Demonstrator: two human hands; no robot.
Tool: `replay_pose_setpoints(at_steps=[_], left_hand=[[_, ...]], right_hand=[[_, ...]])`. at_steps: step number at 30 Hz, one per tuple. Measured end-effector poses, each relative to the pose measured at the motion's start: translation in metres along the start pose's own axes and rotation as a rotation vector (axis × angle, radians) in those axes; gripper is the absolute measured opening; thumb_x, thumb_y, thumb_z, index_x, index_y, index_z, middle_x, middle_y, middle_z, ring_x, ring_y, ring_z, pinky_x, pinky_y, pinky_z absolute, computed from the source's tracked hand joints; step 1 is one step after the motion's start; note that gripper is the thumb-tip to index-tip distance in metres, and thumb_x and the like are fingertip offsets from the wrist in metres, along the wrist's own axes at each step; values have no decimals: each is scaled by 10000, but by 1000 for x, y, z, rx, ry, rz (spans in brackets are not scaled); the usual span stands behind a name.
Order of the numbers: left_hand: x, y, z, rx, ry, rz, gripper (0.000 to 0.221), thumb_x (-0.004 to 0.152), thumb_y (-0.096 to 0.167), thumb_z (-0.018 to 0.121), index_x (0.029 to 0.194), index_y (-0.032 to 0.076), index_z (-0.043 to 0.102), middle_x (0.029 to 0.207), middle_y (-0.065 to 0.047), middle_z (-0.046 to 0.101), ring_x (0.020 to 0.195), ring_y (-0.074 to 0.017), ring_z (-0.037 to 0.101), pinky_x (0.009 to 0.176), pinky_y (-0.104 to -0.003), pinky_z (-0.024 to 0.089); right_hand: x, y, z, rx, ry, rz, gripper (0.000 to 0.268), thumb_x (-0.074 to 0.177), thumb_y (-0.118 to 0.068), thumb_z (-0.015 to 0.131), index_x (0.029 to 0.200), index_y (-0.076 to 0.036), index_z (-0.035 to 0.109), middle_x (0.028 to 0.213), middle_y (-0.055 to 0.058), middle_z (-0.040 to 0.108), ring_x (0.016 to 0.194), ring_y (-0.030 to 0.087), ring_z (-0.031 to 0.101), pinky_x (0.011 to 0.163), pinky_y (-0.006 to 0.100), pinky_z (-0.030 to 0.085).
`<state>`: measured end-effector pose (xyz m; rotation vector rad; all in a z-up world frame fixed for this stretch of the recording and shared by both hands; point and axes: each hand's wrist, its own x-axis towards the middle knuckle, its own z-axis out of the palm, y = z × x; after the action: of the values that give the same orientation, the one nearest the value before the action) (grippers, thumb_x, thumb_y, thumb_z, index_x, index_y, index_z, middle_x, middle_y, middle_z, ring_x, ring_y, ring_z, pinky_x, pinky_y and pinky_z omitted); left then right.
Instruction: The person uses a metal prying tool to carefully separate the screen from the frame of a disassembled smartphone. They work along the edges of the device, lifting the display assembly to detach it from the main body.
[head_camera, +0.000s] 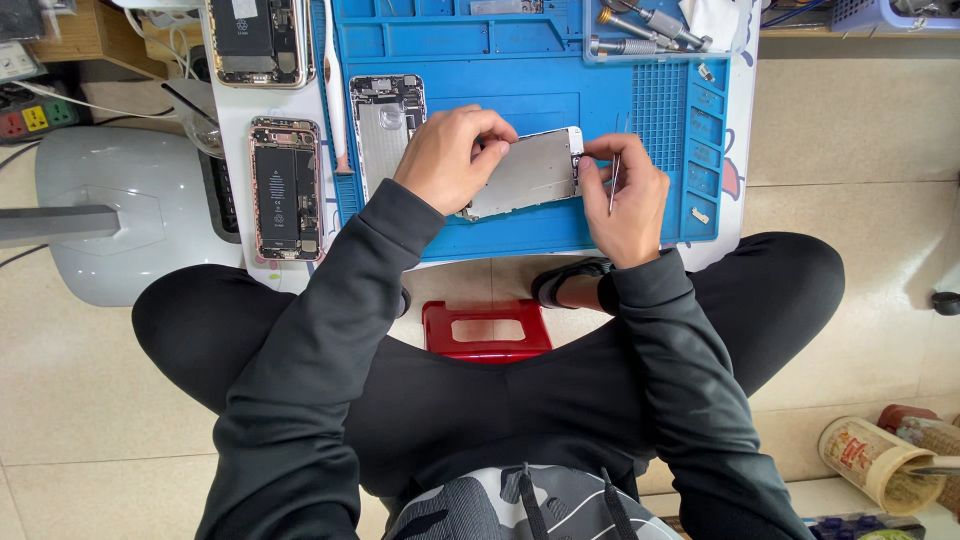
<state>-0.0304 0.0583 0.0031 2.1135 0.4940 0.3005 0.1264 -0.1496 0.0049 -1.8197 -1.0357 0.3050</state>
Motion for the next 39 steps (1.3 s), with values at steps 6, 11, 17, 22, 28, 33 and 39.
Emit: replay_pose_setpoints(at_steps=[6,11,17,22,28,33,39], left_hand=[[-3,4,0,53,11,17,96,934,107,743,1009,138,793,836,-40,719,729,-245,715,641,-403,570],[-15,24,-5,166,-37,4,498,781,356,939,1168,116,738,1019,-73,570,932,-392,693,746,-542,578],[-26,35,12,437,-50,-52,922,546,429,1060,1305,96,655,1108,-64,431,1065,-383,608,800,-546,575],[-29,20,27,540,-41,-66,964,517,399,1057,1340,152,622,1086,-24,417,1062,-317,554,787,-466,502],[-27,16,28,583,-58,-29,893,590,387,1019,1348,145,613,1098,-20,405,1062,-286,512,790,-431,428],[-27,19,25,539,-43,-33,849,600,344,994,1328,131,611,1092,-25,396,1035,-271,470,803,-434,401],[-28,16,30,486,-31,-59,829,605,328,939,1330,110,601,1076,-32,404,1031,-243,433,846,-436,377]], right_hand=[[4,-8,-5,-25,-37,-27,136,1017,19,687,1141,-36,685,1037,206,787,727,261,746,560,333,582],[6,-13,-9,-100,-70,-95,166,1017,-24,718,1172,-68,678,1087,183,787,711,260,729,539,318,552],[15,-27,-24,-248,-191,-226,536,902,-227,924,1316,-57,630,1277,164,723,906,310,716,636,373,579],[33,-38,-21,-365,-372,-374,673,765,-292,979,1305,-127,612,1401,58,700,1291,301,625,920,412,575],[59,-34,-16,-470,-527,-472,632,715,-307,967,1204,-175,588,1312,36,740,1306,310,642,1008,489,535],[77,-26,-9,-619,-624,-550,682,638,-406,947,1194,-231,593,1144,-20,758,1130,229,717,1028,441,553],[73,-13,-4,-735,-619,-609,660,639,-456,889,1185,-250,581,993,-42,720,977,194,726,1007,415,559]])
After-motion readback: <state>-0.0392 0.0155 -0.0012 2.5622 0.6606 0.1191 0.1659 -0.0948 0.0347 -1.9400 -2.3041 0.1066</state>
